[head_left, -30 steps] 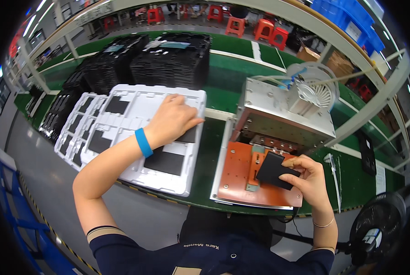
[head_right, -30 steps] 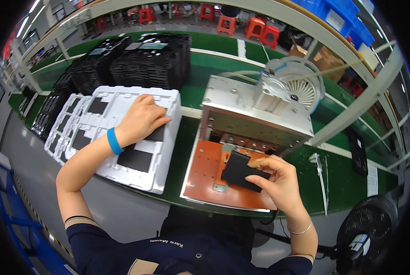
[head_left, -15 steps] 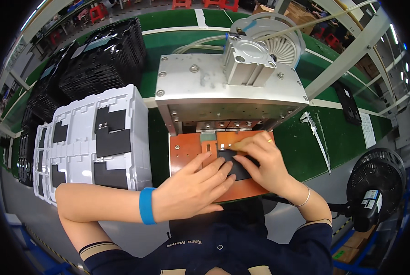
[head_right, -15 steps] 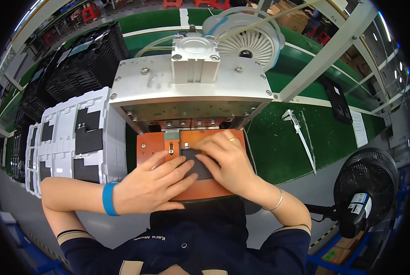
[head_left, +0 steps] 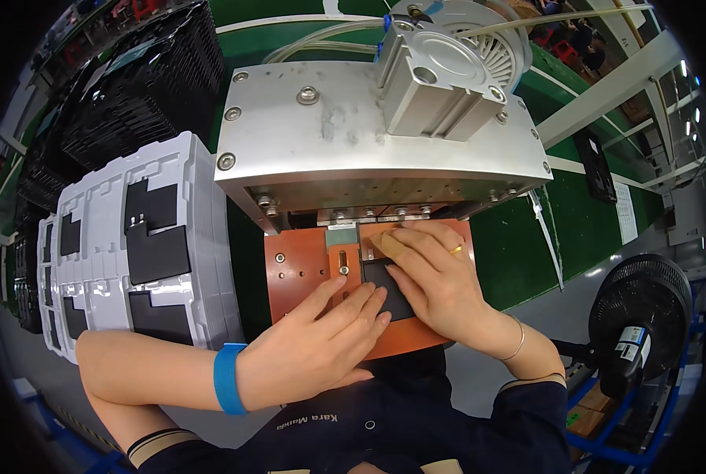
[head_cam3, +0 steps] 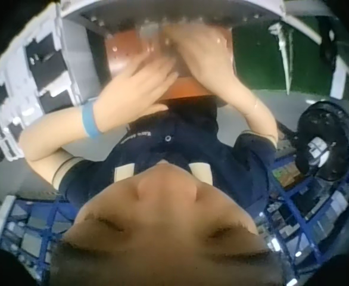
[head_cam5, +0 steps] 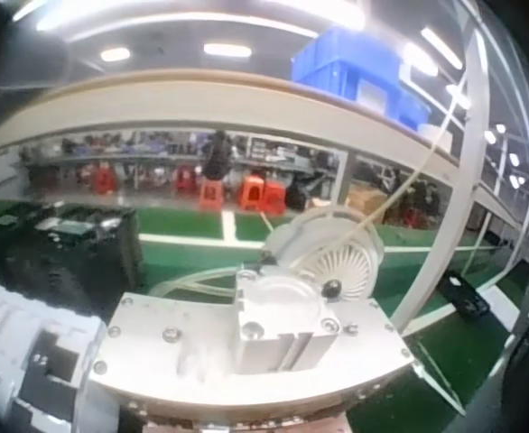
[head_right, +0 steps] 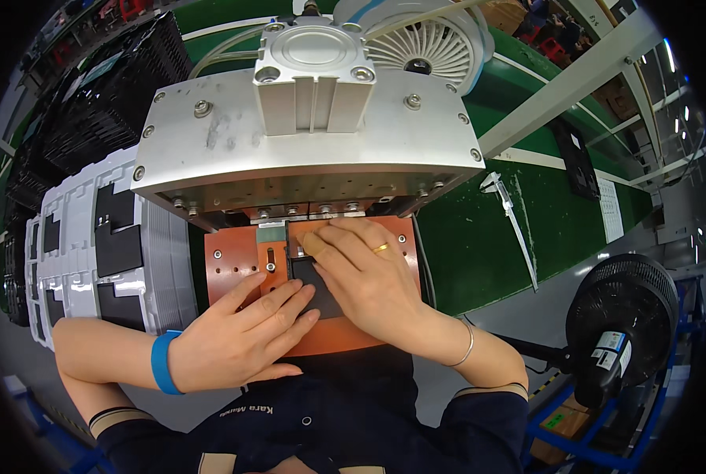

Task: The person repeatedly picks up black rectangular components from a white tray, places them into a metal press machine, and operates the press. After processing, the person removes the component and places it back into the tray. The person occasionally uses a digital caliper to measure the components.

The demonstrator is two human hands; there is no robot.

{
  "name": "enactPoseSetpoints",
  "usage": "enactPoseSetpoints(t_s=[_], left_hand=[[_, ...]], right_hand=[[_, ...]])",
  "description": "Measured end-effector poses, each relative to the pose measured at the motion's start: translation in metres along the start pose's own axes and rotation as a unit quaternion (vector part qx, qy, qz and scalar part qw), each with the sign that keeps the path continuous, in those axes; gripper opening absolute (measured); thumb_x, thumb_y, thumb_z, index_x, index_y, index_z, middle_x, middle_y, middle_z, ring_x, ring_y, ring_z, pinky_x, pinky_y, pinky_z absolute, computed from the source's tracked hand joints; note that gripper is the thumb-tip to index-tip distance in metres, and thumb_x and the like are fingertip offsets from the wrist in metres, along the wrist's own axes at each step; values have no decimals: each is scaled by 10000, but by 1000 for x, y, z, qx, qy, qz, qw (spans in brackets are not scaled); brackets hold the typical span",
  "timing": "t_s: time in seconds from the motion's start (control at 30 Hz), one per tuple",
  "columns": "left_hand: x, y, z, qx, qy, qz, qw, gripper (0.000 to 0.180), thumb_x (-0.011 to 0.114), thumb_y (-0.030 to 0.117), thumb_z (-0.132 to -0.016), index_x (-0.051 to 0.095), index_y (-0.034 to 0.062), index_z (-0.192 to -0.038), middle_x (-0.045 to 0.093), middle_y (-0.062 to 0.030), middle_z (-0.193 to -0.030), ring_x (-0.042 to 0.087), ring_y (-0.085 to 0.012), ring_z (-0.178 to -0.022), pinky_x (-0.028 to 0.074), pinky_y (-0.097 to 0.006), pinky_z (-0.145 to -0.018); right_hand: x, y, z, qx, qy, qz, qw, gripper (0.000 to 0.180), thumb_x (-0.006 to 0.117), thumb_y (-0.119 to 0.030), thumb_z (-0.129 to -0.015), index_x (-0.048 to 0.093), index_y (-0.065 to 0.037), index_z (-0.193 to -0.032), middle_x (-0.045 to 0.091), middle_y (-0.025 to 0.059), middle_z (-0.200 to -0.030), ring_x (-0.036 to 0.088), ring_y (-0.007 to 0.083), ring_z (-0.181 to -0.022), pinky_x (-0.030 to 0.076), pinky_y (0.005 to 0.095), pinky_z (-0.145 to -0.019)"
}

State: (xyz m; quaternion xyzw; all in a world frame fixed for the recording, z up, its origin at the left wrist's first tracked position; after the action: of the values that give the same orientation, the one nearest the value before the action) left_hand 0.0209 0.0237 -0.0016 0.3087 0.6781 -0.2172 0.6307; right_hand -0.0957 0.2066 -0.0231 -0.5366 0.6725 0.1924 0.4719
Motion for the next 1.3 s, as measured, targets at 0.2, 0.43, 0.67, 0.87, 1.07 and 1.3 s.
enactPoseSetpoints(t_s=[0.2, 0.43, 0.67, 0.87, 1.07, 1.3], left_hand=[[-3, -2, -2, 4, 0, -7, 1000, 661, 587, 531, -912, 542, 16, -1325, 535, -188, -1382, 486, -305, -1318, 366, -533, -1088], [-6, -2, 0, 9, -6, -36, 999, 691, 562, 575, -913, 558, 16, -1321, 546, -183, -1376, 495, -300, -1320, 362, -530, -1091], [-4, -12, -3, -25, -6, -7, 1000, 775, 534, 660, -890, 549, 36, -1349, 525, -184, -1403, 477, -321, -1331, 338, -531, -1092], [1, -27, -8, -50, 3, 18, 999, 788, 566, 675, -862, 540, 80, -1378, 491, -178, -1437, 450, -343, -1342, 322, -568, -1098], [-2, -29, -9, -54, -11, 37, 998, 750, 561, 652, -878, 554, 83, -1366, 503, -176, -1428, 474, -348, -1324, 327, -586, -1102], [-2, -30, -11, -61, -16, 48, 997, 718, 552, 641, -888, 574, 88, -1346, 515, -170, -1420, 482, -333, -1326, 335, -584, -1101]], right_hand=[[-3, 2, 2, 0, -43, -24, 999, 357, 735, -43, -760, 715, -109, -1111, 601, 71, -1168, 522, 285, -1118, 452, 401, -931], [-34, -4, 21, 77, -31, -108, 991, 445, 792, -158, -765, 647, -36, -1167, 604, 130, -1208, 577, 335, -1071, 469, 424, -917], [-25, 8, 27, 56, -63, -106, 991, 367, 811, -206, -753, 696, -49, -1064, 642, 100, -1183, 587, 300, -1053, 492, 398, -902], [-20, 22, 13, 55, -41, -122, 990, 320, 827, -199, -732, 720, -54, -997, 664, 95, -1129, 590, 294, -1029, 502, 382, -878], [-19, 22, 11, 52, -38, -130, 989, 325, 840, -192, -708, 719, -52, -975, 664, 94, -1107, 591, 287, -1020, 506, 380, -865], [-19, 23, 9, 55, -50, -126, 989, 319, 841, -205, -704, 712, -57, -956, 664, 91, -1115, 596, 287, -1010, 512, 372, -855]])
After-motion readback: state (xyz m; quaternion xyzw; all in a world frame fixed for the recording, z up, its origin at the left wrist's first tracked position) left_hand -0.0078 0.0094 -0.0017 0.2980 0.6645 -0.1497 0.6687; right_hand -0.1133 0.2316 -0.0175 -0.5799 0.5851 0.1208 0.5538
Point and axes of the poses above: each hand's wrist, its own z-axis away from the middle knuckle, its own x-axis out of the palm, y = z × x, the point moved 1 cm from there along -z, towards the middle knuckle
